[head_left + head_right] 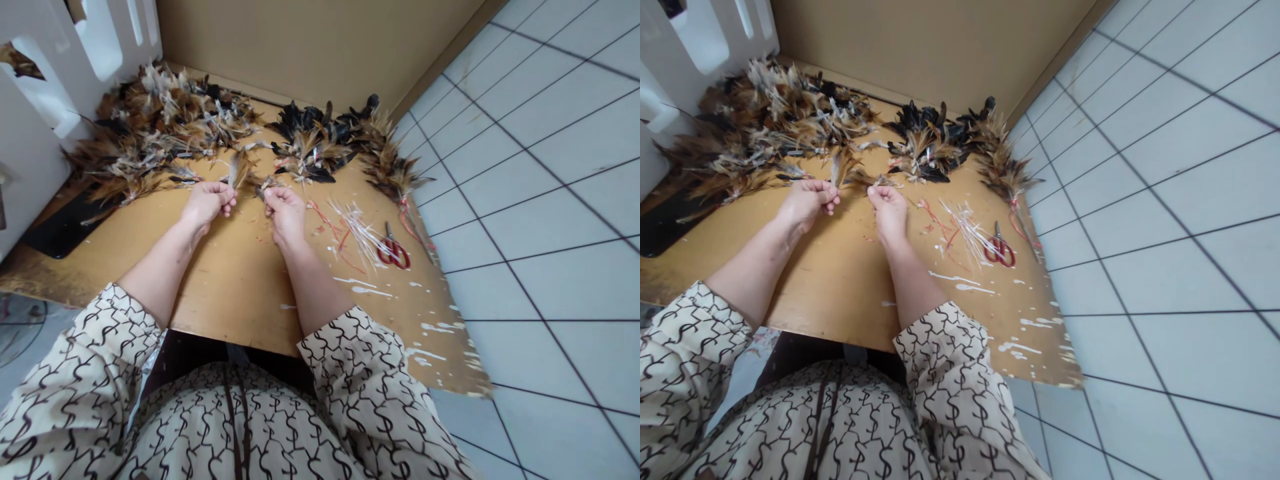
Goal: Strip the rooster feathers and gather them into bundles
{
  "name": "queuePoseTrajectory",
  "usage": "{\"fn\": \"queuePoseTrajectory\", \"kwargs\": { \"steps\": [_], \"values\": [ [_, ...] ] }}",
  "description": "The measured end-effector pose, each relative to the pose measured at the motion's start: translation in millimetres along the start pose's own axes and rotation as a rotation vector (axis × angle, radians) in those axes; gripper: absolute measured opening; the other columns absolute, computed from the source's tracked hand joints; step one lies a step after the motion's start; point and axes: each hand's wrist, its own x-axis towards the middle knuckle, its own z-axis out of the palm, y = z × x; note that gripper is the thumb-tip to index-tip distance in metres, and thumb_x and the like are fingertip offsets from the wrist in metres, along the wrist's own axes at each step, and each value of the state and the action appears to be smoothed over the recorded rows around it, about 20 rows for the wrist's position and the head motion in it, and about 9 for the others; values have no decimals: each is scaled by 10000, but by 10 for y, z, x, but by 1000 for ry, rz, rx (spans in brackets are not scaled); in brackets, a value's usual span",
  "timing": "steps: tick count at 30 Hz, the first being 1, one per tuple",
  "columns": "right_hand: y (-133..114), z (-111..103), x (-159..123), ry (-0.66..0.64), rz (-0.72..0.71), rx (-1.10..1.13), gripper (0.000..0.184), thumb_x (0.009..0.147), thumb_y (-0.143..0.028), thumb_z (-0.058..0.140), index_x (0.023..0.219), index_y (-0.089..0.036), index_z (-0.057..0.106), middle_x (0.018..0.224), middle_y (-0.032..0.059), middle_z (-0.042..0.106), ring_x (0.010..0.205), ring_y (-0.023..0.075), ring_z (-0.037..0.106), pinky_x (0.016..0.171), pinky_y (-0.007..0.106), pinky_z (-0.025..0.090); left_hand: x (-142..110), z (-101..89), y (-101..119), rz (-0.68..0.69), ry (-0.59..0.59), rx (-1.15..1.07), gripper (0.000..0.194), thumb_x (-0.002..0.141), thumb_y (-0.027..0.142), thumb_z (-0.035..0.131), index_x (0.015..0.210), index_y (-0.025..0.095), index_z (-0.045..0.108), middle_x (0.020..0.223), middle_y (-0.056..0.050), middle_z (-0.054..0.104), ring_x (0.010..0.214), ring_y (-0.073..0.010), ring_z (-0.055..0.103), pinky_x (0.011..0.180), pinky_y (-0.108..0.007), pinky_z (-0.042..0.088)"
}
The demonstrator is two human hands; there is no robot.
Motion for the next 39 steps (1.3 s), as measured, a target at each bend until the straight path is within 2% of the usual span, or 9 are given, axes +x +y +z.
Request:
{"fn": "queuePoseTrajectory", "kwargs": {
  "steps": [9,16,18,21,23,29,33,36,39],
  "values": [
    [-208,-146,32,11,42,12,161,714,-263,631,617,-196,522,514,-61,494,444,52,389,437,188,308,28,-10,-11,-9,47,-118,231,762,26,523,549,112,554,467,22,559,355,-32,406,397,-155,356],
    [-538,-330,-72,-409,82,-304,219,603,-351,723,690,-167,641,597,0,595,526,94,486,512,245,401,33,-6,-4,-39,21,-134,251,779,11,512,551,111,545,436,30,533,346,-28,399,403,-148,360],
    [-521,-391,-22,-344,63,-401,208,611,-343,700,706,-168,641,610,2,594,550,106,494,545,261,413,34,-10,0,-41,21,-137,243,773,10,522,553,111,544,435,30,532,344,-28,397,401,-149,359],
    [-398,-464,137,-87,-63,-567,99,610,-236,654,672,-175,605,616,-6,572,575,117,490,603,278,419,33,-12,4,-48,13,-141,242,767,3,528,550,109,544,431,29,532,340,-28,397,394,-150,356],
    [-307,-488,252,5,-120,-645,34,619,-177,609,645,-177,587,611,-7,551,593,130,493,641,296,423,32,-12,1,-47,4,-150,255,774,-1,519,544,107,544,431,25,533,337,-29,399,390,-151,353],
    [-237,-436,397,-156,-300,-888,183,578,-45,572,510,-211,534,557,-5,469,712,182,499,802,348,409,45,-14,-17,-48,12,-163,254,758,-2,544,531,110,546,432,29,535,335,-26,397,392,-149,342],
    [-274,-382,386,-250,-282,-1070,241,607,-24,571,487,-209,474,574,19,490,826,212,513,874,364,375,45,-6,-16,-65,15,-152,253,763,1,532,536,112,547,426,33,532,334,-26,388,395,-149,340],
    [-300,-357,367,-151,-239,-1042,280,624,-29,573,485,-210,411,589,18,501,804,205,522,833,350,383,30,7,-7,-74,8,-149,262,772,4,517,535,112,545,427,31,533,332,-26,382,394,-152,340],
    [-318,-285,309,19,-114,-723,233,674,-99,566,543,-213,411,562,-24,468,617,142,481,663,294,401,13,23,1,-79,12,-146,266,775,6,511,533,111,544,438,26,543,327,-29,378,385,-161,342]
  ]
}}
